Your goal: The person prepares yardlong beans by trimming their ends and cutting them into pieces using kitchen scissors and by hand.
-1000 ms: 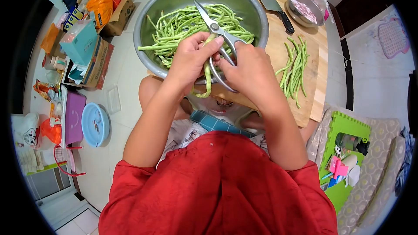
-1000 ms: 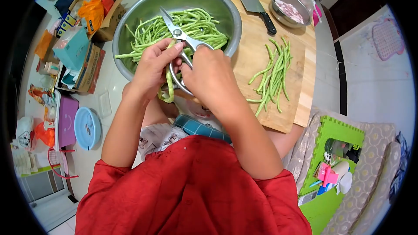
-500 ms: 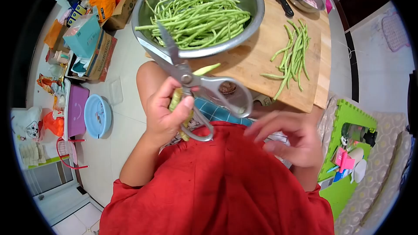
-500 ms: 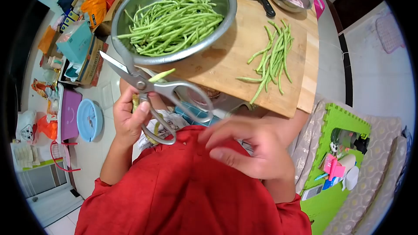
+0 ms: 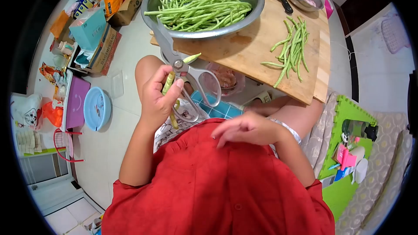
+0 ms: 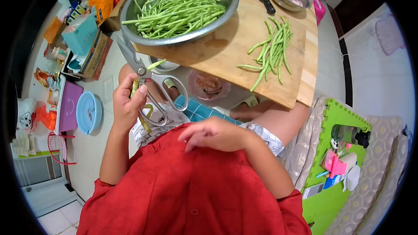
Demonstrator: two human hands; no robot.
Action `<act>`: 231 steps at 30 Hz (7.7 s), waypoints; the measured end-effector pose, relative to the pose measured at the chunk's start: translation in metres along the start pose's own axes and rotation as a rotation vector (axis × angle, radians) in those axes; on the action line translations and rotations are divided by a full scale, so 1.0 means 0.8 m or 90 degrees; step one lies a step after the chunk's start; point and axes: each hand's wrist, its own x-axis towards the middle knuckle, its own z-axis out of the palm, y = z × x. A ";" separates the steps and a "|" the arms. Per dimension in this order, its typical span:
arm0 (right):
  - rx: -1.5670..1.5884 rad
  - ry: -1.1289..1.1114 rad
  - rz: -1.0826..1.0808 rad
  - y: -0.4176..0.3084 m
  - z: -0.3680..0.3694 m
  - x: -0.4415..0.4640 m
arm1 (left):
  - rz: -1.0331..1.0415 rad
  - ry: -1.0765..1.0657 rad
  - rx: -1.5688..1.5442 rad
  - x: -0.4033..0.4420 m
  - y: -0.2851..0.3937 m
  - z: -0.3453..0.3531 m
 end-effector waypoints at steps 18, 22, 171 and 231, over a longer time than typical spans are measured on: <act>-0.249 0.185 -0.088 0.010 0.006 0.034 | -0.020 -0.047 -0.057 0.018 0.021 0.010; -0.182 0.155 -0.074 0.021 0.003 0.040 | -0.038 -0.049 -0.072 0.019 0.024 0.012; -0.303 0.553 0.048 -0.148 -0.142 0.056 | 0.071 0.119 -0.438 0.252 -0.012 0.006; -0.311 0.769 -0.064 -0.157 -0.137 0.090 | -0.101 0.056 -0.717 0.249 -0.014 0.001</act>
